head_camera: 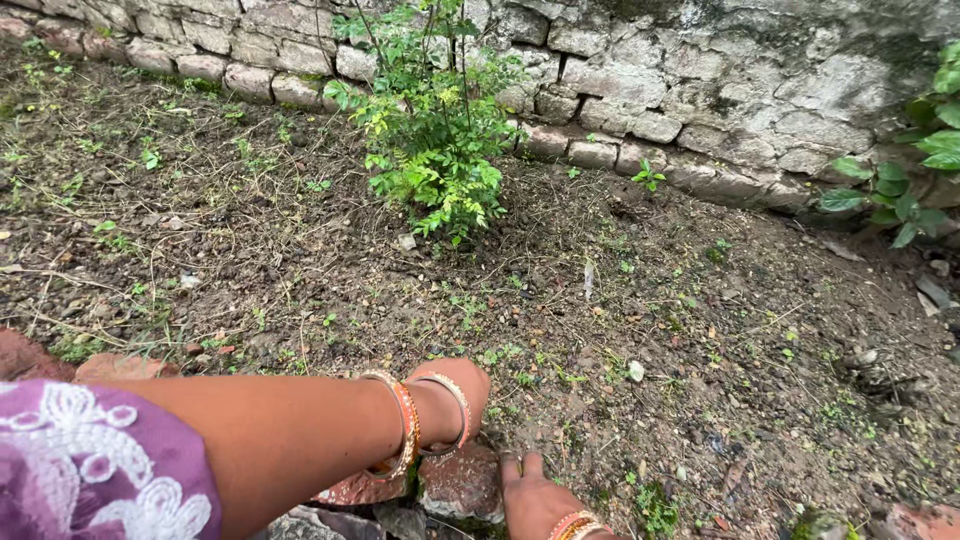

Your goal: The person clears weeds from the soil by loosening the ground with a small knife and pulling out the weeds by hand.

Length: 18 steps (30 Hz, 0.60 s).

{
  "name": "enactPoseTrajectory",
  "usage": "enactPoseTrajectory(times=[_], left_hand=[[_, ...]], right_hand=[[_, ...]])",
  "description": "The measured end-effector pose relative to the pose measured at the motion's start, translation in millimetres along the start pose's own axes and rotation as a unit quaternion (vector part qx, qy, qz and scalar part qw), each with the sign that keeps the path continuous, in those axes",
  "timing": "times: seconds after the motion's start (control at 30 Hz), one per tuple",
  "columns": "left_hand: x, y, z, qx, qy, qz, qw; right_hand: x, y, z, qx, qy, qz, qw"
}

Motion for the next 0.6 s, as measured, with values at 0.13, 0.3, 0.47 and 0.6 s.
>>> enactPoseTrajectory(times=[0.13,0.3,0.47,0.6], left_hand=[[-11,2,11,-0.009,-0.001,0.03,1.0],[-8,3,19,-0.006,-0.026,0.017,0.999],[-6,10,4,0.018,0.006,-0.002,1.0],[-13,10,3,0.008,0.023,0.042,0.999]], right_hand=[[-2,-1,7,-0.055,-0.069,0.003,0.996],[43,18,-32,-0.02,-0.044,0.018,0.999],[56,70,-76,0.017,-0.016,0.086,0.996],[-5,87,-70,0.003,0.055,-0.089,0.995]])
Point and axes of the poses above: each hand's wrist, its own z-axis away from the middle knuckle, its own x-axis out of the palm, y = z × x, the point moved 10 cm from there along -z, towards the middle knuckle, and after that the axes turned 4 degrees about x, right-handed, at the moved point
